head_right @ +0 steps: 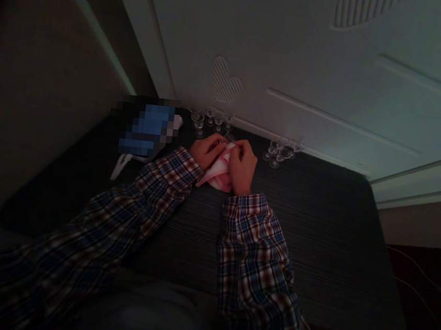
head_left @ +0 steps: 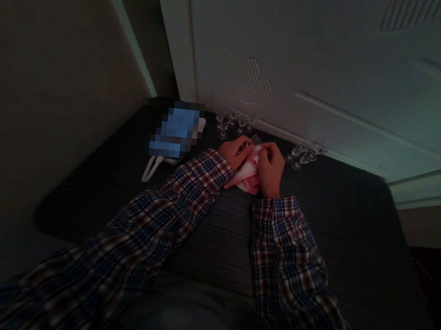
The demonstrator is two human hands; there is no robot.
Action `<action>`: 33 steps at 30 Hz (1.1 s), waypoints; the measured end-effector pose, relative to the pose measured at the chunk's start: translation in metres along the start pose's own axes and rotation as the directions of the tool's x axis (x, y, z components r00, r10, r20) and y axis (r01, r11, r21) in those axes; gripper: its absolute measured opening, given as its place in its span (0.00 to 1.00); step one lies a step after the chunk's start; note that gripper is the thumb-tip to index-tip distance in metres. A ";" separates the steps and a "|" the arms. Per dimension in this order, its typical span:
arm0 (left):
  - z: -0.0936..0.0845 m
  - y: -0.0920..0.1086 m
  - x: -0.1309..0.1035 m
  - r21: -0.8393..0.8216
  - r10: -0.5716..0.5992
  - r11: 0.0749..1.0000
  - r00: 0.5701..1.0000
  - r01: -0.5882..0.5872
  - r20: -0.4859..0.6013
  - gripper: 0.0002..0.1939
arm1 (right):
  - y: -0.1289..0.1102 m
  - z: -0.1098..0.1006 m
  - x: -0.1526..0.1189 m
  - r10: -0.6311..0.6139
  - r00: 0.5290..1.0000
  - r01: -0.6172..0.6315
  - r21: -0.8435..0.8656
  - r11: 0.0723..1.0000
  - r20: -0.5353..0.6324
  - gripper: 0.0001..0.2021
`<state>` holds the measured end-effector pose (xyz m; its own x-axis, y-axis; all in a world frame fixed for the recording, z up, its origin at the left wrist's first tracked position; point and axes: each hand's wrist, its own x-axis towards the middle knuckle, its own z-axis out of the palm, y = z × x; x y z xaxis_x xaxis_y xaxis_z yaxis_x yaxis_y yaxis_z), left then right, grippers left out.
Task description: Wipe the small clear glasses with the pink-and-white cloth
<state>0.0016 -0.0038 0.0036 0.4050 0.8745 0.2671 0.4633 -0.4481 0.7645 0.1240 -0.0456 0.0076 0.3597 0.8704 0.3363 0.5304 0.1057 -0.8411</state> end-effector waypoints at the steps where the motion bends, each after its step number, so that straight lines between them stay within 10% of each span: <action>1: 0.000 0.000 0.000 0.003 0.001 1.000 1.000 -0.001 0.000 0.13 | 0.000 0.000 0.000 0.001 1.000 -0.001 -0.002 1.000 0.003 0.07; 33: 0.000 -0.001 0.001 0.050 -0.021 0.999 1.000 0.020 0.020 0.13 | 0.003 0.001 0.001 0.000 0.999 0.000 -0.012 1.000 0.044 0.07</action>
<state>0.0017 -0.0024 0.0026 0.4106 0.8798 0.2397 0.5098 -0.4394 0.7396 0.1250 -0.0443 0.0048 0.3261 0.8905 0.3174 0.5398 0.1002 -0.8358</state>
